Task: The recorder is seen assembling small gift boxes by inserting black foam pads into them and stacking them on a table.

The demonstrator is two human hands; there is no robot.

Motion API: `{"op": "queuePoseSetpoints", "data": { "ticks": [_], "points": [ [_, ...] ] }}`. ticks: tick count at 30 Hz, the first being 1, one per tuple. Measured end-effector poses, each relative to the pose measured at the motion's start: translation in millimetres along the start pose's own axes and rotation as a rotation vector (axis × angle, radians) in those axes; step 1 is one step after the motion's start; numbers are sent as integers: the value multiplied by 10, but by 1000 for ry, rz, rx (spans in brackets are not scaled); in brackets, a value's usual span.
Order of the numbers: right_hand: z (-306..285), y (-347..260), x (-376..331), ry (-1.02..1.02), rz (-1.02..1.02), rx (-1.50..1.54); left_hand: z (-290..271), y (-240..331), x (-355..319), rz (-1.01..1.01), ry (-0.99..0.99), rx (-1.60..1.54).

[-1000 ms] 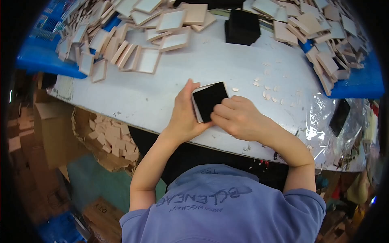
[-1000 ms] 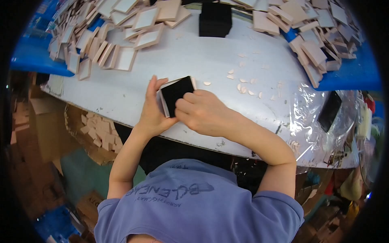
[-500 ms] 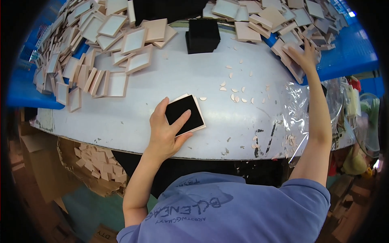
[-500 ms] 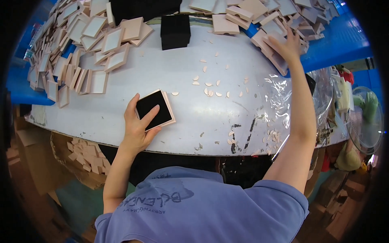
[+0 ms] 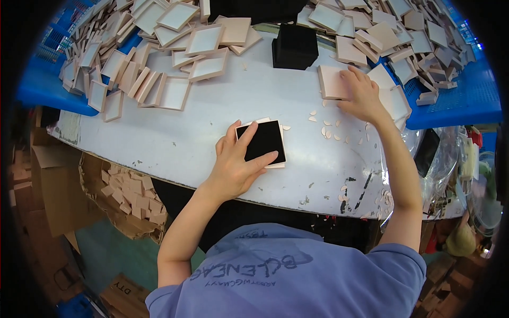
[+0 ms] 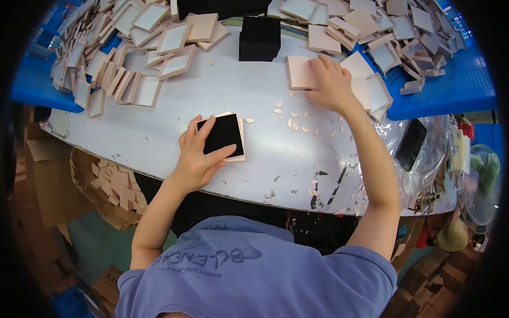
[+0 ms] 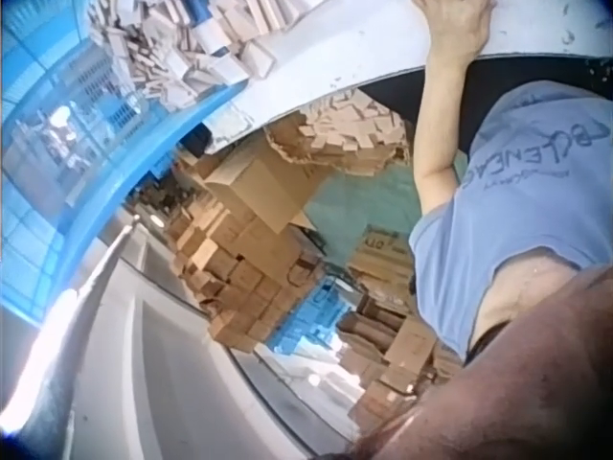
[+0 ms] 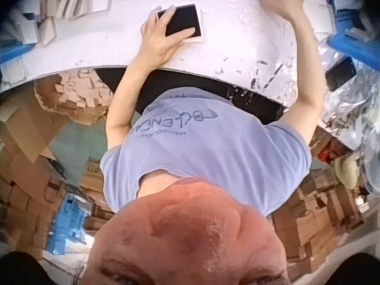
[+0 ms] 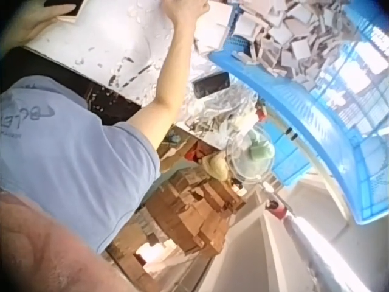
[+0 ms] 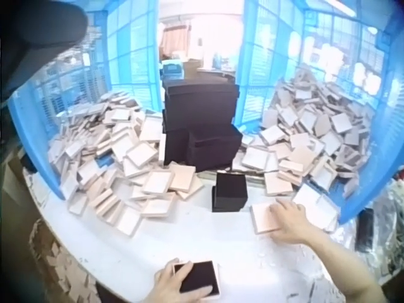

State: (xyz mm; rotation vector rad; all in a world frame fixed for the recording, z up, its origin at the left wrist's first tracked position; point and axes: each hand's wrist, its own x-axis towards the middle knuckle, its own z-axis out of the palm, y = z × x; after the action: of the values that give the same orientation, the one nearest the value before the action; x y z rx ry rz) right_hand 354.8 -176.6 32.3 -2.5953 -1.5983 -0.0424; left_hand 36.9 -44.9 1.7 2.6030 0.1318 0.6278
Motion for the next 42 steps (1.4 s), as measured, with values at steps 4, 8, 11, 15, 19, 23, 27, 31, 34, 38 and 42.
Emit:
{"op": "queuePoseSetpoints", "data": {
  "ticks": [4, 8, 11, 15, 19, 23, 27, 31, 34, 38, 42],
  "points": [
    [-32, 163, 253, -258, 69, 255, 20, -27, 18, 6, 9, 23],
    [-168, -153, -44, -177, -145, 541, 115, -158, -64, -37, 130, -116],
    [-265, -692, -193, -126, -480, 709, 194, -200, -20, 11, 263, -269],
    [-135, -1108, -181, -121, -542, 668, 209, -225, 25, 35, 267, -425],
    [-225, -1214, -262, -150, -666, 541, 146, -233, 25, -29, 178, -420],
    [-158, -1222, -321, -95, -728, 429, 15, -149, 49, -105, 1, -218],
    [-44, -1209, -398, -58, -711, 365, -118, -84, 84, -100, -154, 130],
    [-112, -1222, -405, -127, -711, 313, -218, -95, 77, -77, -215, 157],
    [-230, -1053, -130, 96, -636, 456, -247, -546, 24, -147, 188, -10],
    [-294, -742, 541, 524, -398, 352, -406, -942, 160, -452, 253, 413],
    [-57, -567, 825, 396, -323, 275, -399, -1120, 1, -501, 168, 438]
  ]
}}
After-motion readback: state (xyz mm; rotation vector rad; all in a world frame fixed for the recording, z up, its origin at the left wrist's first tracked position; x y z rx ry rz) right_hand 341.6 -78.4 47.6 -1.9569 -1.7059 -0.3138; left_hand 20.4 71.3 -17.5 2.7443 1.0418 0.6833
